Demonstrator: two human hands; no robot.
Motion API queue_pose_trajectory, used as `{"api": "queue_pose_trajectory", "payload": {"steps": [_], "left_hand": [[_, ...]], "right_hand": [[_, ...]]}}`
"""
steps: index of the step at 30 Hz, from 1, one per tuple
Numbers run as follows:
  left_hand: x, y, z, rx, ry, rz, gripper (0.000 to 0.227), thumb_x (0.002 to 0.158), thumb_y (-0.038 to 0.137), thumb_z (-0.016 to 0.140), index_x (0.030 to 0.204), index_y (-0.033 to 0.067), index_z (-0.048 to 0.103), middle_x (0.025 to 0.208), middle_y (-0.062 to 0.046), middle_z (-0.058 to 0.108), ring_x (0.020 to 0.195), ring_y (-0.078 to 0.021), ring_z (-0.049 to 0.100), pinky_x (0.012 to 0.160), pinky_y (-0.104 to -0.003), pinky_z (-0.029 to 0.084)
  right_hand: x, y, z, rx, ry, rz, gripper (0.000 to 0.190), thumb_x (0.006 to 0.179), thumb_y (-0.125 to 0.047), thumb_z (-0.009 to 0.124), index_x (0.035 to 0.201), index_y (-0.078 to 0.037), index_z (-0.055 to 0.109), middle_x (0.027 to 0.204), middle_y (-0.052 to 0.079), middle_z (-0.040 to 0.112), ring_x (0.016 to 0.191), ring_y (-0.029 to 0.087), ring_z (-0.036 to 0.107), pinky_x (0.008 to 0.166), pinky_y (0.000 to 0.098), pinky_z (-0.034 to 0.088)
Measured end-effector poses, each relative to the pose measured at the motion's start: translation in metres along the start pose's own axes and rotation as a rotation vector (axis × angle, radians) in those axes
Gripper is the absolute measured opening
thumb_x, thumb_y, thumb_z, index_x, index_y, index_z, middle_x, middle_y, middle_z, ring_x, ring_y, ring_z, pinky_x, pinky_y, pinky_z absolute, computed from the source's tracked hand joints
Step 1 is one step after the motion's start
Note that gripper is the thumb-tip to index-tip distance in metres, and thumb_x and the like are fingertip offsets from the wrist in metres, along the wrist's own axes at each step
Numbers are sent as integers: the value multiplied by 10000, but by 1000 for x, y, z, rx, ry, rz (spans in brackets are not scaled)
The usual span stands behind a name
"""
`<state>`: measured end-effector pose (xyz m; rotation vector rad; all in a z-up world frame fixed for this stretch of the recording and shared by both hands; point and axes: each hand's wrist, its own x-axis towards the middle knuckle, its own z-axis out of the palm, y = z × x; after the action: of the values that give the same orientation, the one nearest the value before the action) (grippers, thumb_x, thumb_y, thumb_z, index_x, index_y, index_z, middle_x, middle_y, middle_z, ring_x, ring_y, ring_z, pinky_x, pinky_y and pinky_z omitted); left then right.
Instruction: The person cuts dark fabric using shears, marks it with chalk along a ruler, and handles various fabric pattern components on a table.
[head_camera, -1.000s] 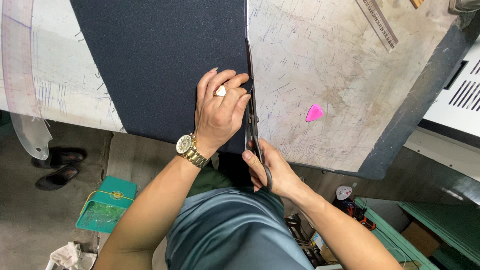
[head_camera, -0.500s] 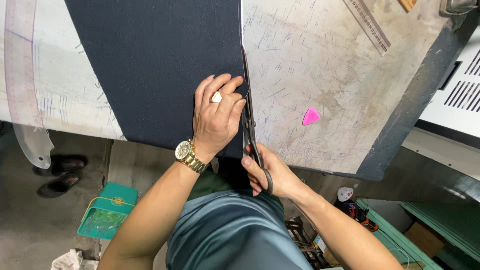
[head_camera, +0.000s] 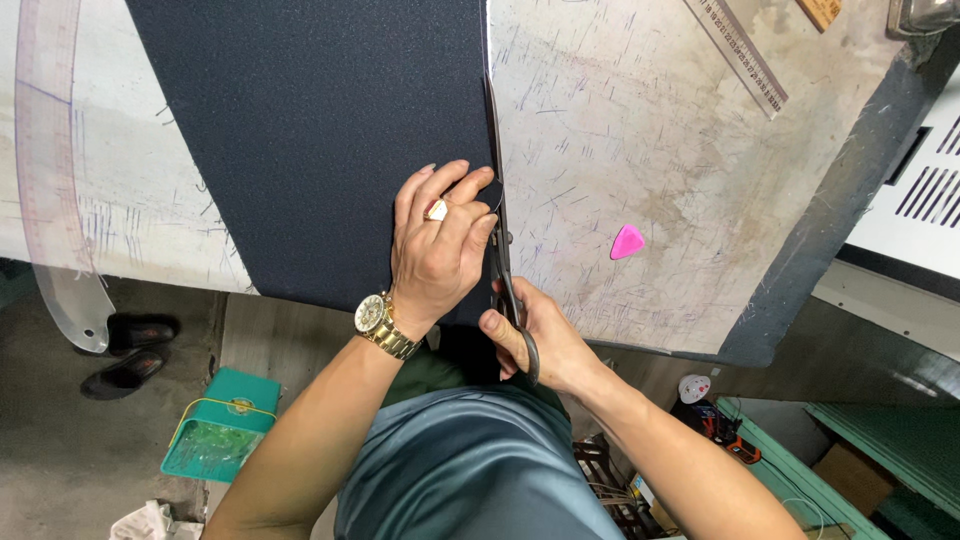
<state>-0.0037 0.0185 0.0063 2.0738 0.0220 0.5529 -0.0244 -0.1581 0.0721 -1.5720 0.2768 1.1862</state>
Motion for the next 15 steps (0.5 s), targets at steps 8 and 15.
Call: {"api": "queue_pose_trajectory", "payload": {"steps": [8,15], "left_hand": [[1,-1,1,-3,5,-6,124,1028,171,643,954,72,635,1280,-99,722,1239,-335,626,1112,-521,388],[1,1,0,-23,1,-26,124,1031,163,632,951,68,629,1282,-108,718,1249,-337,616,1119,-520,374]], "right_hand": [[5,6,0,20,2,-4,523,969,-326,684,1220,101,516,476,141,570,376,221,638,384,317,570],[4,12,-4,3,-38,1,604,950,-399,696,1254,92,519,482,142,581,415,228,662,427,321,580]]}}
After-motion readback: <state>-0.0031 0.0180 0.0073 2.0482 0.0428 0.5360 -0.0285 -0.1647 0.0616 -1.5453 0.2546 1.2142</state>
